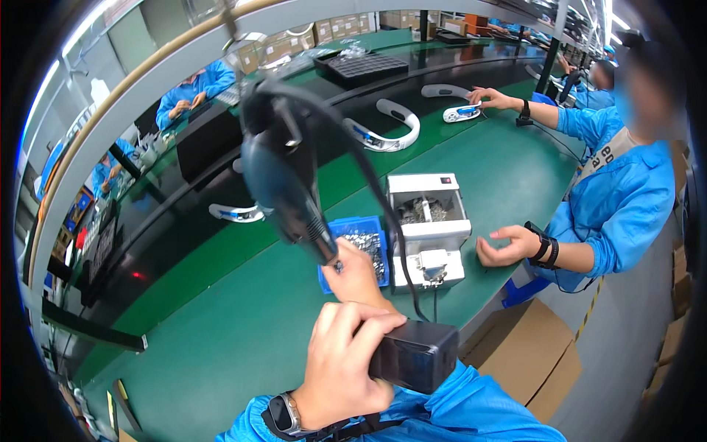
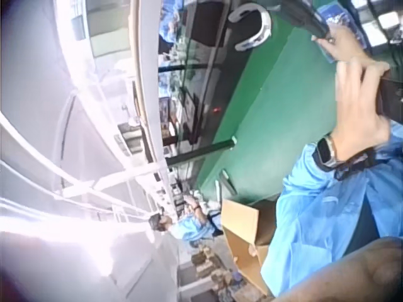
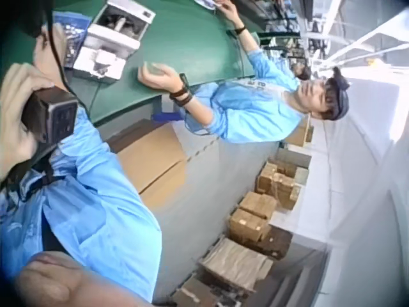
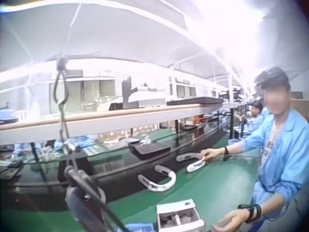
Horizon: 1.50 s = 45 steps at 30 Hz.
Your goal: Assemble structural plastic and electronic internal components of a wearable electronic device or headset using an electric screwdriver.
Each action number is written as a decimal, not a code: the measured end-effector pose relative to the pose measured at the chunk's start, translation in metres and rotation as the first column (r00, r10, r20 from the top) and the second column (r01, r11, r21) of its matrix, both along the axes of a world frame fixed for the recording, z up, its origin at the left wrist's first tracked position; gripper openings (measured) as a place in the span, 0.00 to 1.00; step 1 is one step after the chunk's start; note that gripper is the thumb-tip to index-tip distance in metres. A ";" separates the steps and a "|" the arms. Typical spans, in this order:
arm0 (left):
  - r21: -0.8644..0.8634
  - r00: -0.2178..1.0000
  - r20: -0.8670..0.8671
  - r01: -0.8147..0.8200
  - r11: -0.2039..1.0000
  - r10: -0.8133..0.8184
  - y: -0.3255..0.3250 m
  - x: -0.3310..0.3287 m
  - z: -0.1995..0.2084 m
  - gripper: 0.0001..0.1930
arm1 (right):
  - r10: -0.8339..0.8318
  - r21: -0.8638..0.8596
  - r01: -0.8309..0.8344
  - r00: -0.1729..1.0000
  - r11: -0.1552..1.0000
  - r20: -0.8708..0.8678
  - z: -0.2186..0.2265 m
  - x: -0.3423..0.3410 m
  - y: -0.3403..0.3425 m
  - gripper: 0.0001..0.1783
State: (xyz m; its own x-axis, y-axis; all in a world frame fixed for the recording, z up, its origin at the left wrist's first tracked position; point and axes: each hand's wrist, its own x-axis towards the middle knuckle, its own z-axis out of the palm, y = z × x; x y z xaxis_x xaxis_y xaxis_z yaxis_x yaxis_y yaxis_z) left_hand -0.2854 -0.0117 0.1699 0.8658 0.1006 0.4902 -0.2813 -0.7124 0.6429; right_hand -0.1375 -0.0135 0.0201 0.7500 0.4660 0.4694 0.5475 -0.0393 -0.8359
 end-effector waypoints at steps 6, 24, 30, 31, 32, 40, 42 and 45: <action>0.063 0.988 -0.037 -0.146 0.987 0.149 0.001 0.025 -0.037 0.23 | -0.006 -0.007 0.005 0.998 1.000 -0.064 -0.002 0.012 -0.005 0.05; 0.128 0.980 -0.050 0.199 0.972 -0.194 -0.077 0.085 -0.031 0.28 | 0.055 0.146 -0.048 0.998 0.988 -0.043 0.008 0.006 0.005 0.07; 0.080 0.982 -0.033 0.190 0.979 -0.187 -0.075 0.095 -0.042 0.28 | 0.038 0.190 -0.024 0.997 0.981 -0.071 0.010 0.014 0.002 0.08; 0.069 0.980 -0.026 0.198 0.978 -0.197 -0.073 0.095 -0.044 0.28 | 0.040 0.139 -0.029 0.996 0.990 -0.078 0.016 0.013 0.000 0.07; 0.058 0.978 -0.018 0.208 0.976 -0.207 -0.071 0.096 -0.044 0.28 | 0.047 0.135 -0.036 0.996 0.990 -0.077 0.015 0.014 0.002 0.07; 0.095 0.824 0.426 0.370 0.924 -0.374 -0.046 0.079 -0.035 0.25 | 0.032 0.177 -0.008 0.991 0.984 -0.132 0.014 0.009 0.010 0.05; 0.183 0.750 0.483 0.418 0.890 -0.452 0.011 0.066 -0.031 0.09 | 0.019 0.221 0.031 0.974 0.975 -0.224 0.001 0.015 0.009 0.05; -0.135 0.769 0.638 0.167 0.977 -0.043 0.076 0.065 -0.060 0.11 | 0.022 0.261 0.059 0.955 0.963 -0.296 0.003 0.020 0.002 0.05</action>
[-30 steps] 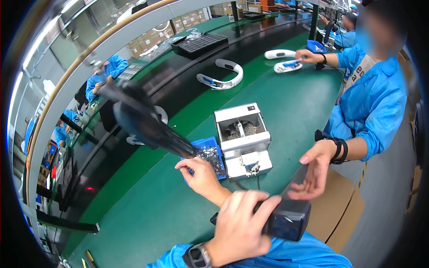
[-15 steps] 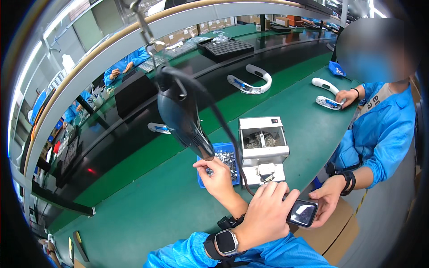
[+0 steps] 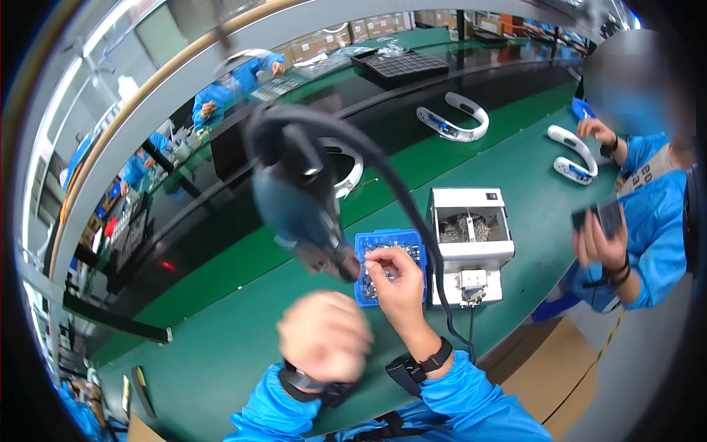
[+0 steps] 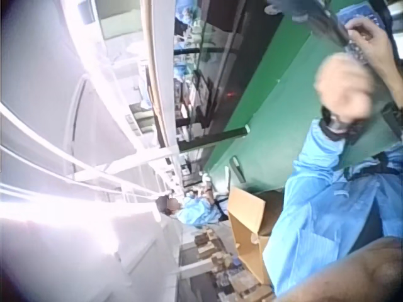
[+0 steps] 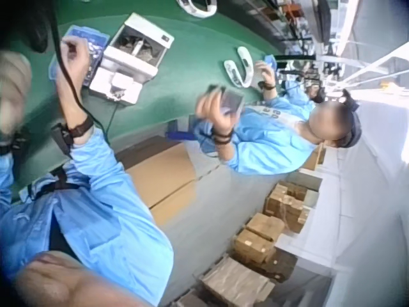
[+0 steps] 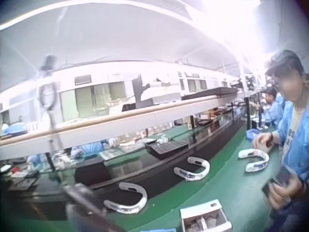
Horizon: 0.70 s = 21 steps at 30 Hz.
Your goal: Assemble structural plastic and electronic internal components of a wearable electronic device or headset using an electric screwdriver.
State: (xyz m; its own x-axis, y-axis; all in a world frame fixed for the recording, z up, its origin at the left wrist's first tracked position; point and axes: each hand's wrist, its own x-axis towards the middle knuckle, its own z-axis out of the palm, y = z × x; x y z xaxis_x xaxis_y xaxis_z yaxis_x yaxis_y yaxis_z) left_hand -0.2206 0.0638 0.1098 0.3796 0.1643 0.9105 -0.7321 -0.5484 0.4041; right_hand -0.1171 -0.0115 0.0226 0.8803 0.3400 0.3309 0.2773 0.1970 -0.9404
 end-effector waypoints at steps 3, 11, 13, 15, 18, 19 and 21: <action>-0.518 0.912 -0.320 -0.394 0.759 0.255 0.058 0.014 -0.039 0.03 | 0.008 0.114 0.002 0.996 0.994 -0.090 0.004 -0.002 0.003 0.07; 0.507 0.651 -0.411 -0.418 0.753 0.638 0.148 0.171 -0.096 0.21 | 0.038 0.035 -0.038 0.999 0.999 -0.007 0.016 0.008 -0.012 0.06; 0.550 0.612 -0.419 -0.417 0.724 0.671 0.166 0.207 -0.113 0.24 | 0.048 0.122 -0.042 0.998 0.992 -0.044 0.017 0.005 -0.008 0.06; 0.550 0.522 -0.537 -0.378 0.745 0.662 0.171 0.235 -0.116 0.25 | 0.004 0.022 -0.005 0.999 1.000 0.047 0.021 0.005 -0.011 0.07; 0.597 0.394 -0.618 -0.329 0.732 0.681 0.157 0.257 -0.115 0.25 | -0.070 0.052 0.063 0.986 0.997 0.149 0.018 0.005 -0.010 0.13; 0.657 0.355 -0.585 -0.319 0.683 0.729 0.149 0.259 -0.113 0.25 | -0.098 0.034 0.094 0.984 0.995 0.150 0.018 0.002 -0.011 0.12; 0.653 0.294 -0.647 -0.263 0.711 0.703 0.135 0.257 -0.107 0.20 | -0.087 0.016 0.086 0.989 0.996 0.119 0.019 0.001 -0.010 0.08</action>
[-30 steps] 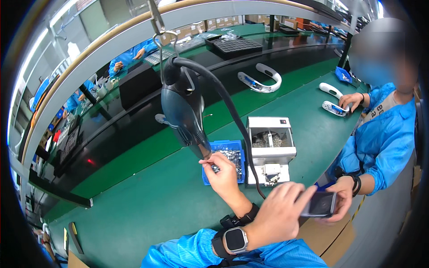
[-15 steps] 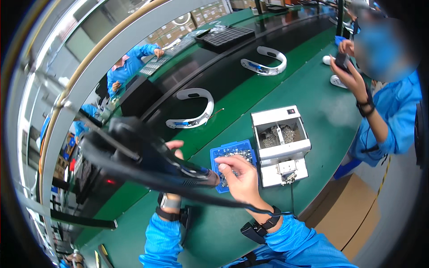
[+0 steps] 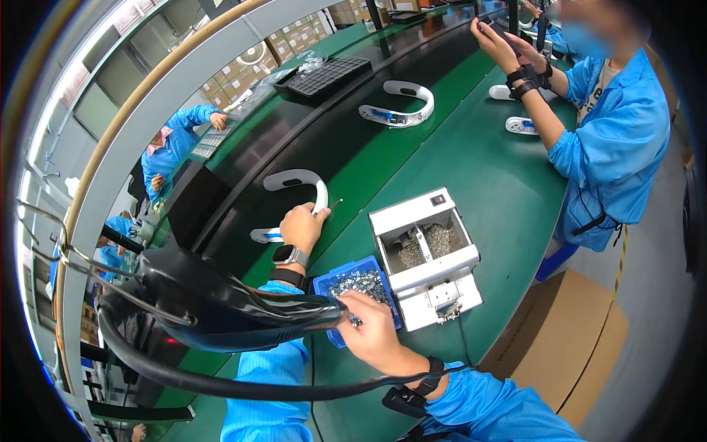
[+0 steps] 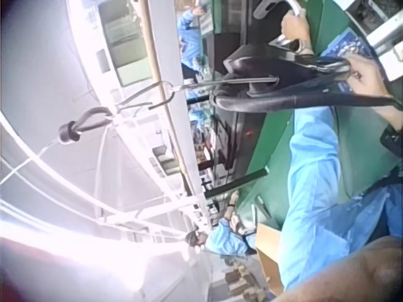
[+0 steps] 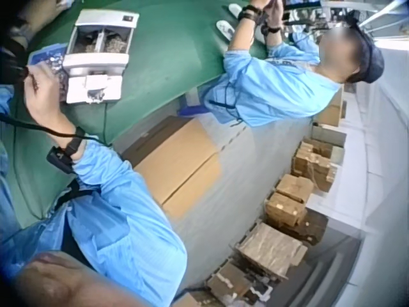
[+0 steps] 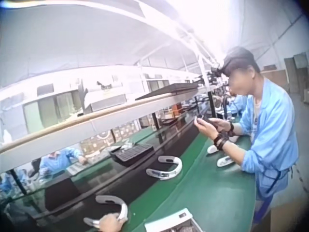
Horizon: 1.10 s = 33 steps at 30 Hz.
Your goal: Assemble structural plastic and electronic internal components of a wearable electronic device or headset using an electric screwdriver.
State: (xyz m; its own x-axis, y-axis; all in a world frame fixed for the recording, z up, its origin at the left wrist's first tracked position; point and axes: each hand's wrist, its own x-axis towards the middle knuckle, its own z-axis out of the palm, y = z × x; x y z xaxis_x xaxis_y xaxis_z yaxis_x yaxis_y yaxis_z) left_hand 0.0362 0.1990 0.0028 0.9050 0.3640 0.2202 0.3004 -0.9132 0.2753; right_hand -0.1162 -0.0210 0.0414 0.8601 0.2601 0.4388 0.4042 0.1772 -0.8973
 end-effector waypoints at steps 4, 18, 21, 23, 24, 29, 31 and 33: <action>0.107 0.998 0.053 0.026 0.994 -0.032 -0.003 -0.013 0.003 0.17 | 0.035 -0.018 -0.034 0.998 0.999 0.043 -0.007 -0.001 0.005 0.05; -0.873 0.865 0.383 0.224 0.433 0.324 -0.013 -0.266 0.116 0.13 | -0.021 -0.038 0.030 0.975 0.999 0.221 -0.012 -0.005 0.006 0.04; -0.903 0.827 0.404 0.292 0.317 0.390 -0.033 -0.318 0.125 0.14 | 0.005 -0.055 0.013 0.945 0.998 0.326 -0.031 -0.012 0.009 0.05; -0.904 0.820 0.410 0.307 0.300 0.399 -0.044 -0.344 0.116 0.14 | 0.096 -0.037 -0.088 0.917 0.995 0.388 -0.017 -0.025 0.014 0.05; -0.912 0.816 0.398 0.305 0.273 0.419 -0.051 -0.353 0.111 0.14 | 0.123 -0.074 -0.101 0.887 0.992 0.446 -0.018 -0.030 0.014 0.05; -0.925 0.830 0.377 0.363 0.115 0.411 -0.074 -0.373 0.100 0.14 | 0.315 -0.019 -0.314 0.949 0.949 0.027 -0.019 -0.069 0.017 0.07; -0.902 0.840 0.401 0.432 -0.003 0.365 -0.076 -0.376 0.100 0.15 | 0.355 0.052 -0.352 0.912 0.934 -0.203 -0.021 -0.083 0.011 0.08; -0.896 0.830 0.433 0.439 0.069 0.351 -0.080 -0.375 0.095 0.16 | 0.470 0.153 -0.479 0.660 0.864 -0.586 -0.017 -0.098 -0.002 0.10</action>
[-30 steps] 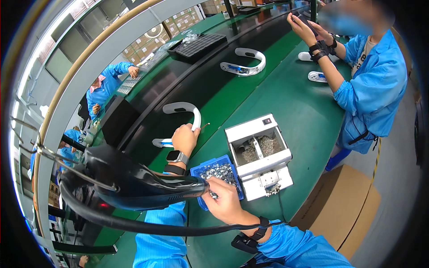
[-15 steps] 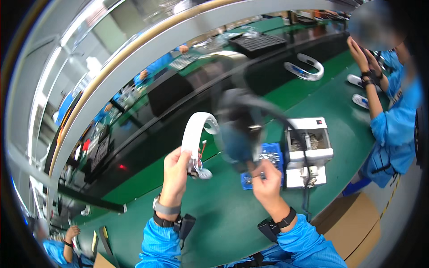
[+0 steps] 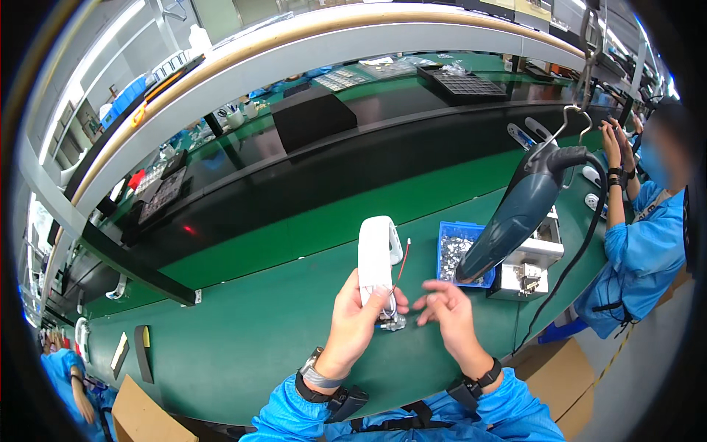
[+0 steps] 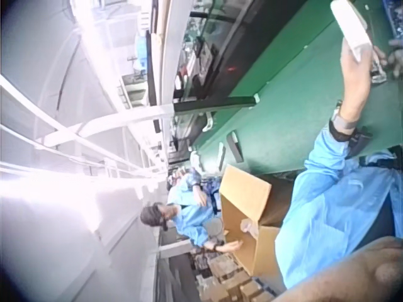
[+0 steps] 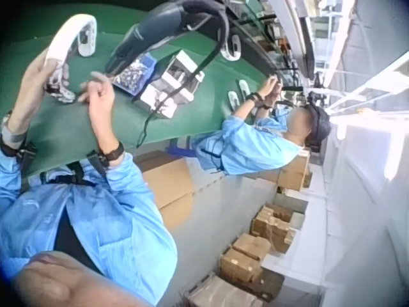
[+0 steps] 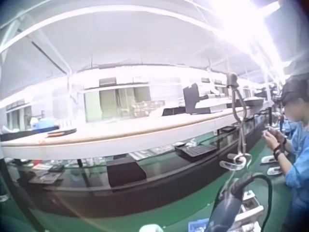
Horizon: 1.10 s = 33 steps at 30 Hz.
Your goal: Assemble structural plastic and electronic internal components of a wearable electronic device or headset using an electric screwdriver.
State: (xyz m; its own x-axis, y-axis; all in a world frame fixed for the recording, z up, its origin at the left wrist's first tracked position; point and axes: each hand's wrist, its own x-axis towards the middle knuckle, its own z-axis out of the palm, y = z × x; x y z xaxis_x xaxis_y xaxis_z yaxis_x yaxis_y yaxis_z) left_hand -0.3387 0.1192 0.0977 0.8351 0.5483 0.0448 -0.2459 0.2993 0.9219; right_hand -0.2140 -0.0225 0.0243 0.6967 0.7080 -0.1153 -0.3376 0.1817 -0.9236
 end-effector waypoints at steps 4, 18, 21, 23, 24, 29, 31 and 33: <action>0.016 0.998 0.047 0.046 0.999 -0.047 -0.004 0.002 -0.003 0.21 | 0.089 0.003 -0.091 0.982 0.996 0.166 0.018 -0.023 -0.018 0.06; -0.013 0.981 0.112 0.161 0.987 -0.159 -0.002 -0.003 -0.013 0.30 | -0.231 0.223 0.072 0.463 0.972 0.856 0.083 -0.013 0.027 0.04; 0.056 0.996 0.089 0.027 0.998 -0.032 -0.006 -0.002 -0.009 0.32 | -0.135 0.156 -0.041 0.313 0.987 0.940 0.091 -0.012 0.029 0.06; -0.211 0.976 0.210 0.108 0.971 -0.063 -0.001 -0.002 -0.011 0.30 | -0.163 0.178 -0.020 0.312 0.984 0.936 0.090 -0.021 0.025 0.06; -0.213 0.976 0.208 0.108 0.971 -0.063 0.003 -0.003 -0.013 0.30 | -0.151 0.165 -0.030 0.273 0.986 0.950 0.084 -0.025 0.020 0.07; -0.101 0.938 0.217 0.296 0.950 -0.269 0.007 -0.002 -0.016 0.26 | -0.091 0.097 -0.071 0.075 0.993 0.993 0.057 -0.039 0.002 0.07; -0.079 0.949 0.191 0.271 0.959 -0.252 0.004 -0.002 -0.013 0.27 | -0.055 0.059 -0.099 0.039 0.993 0.998 0.054 -0.037 -0.003 0.07; -0.057 0.958 0.164 0.247 0.967 -0.235 0.005 -0.001 -0.012 0.28 | -0.087 0.102 -0.157 0.098 0.982 0.991 0.063 -0.033 -0.005 0.08</action>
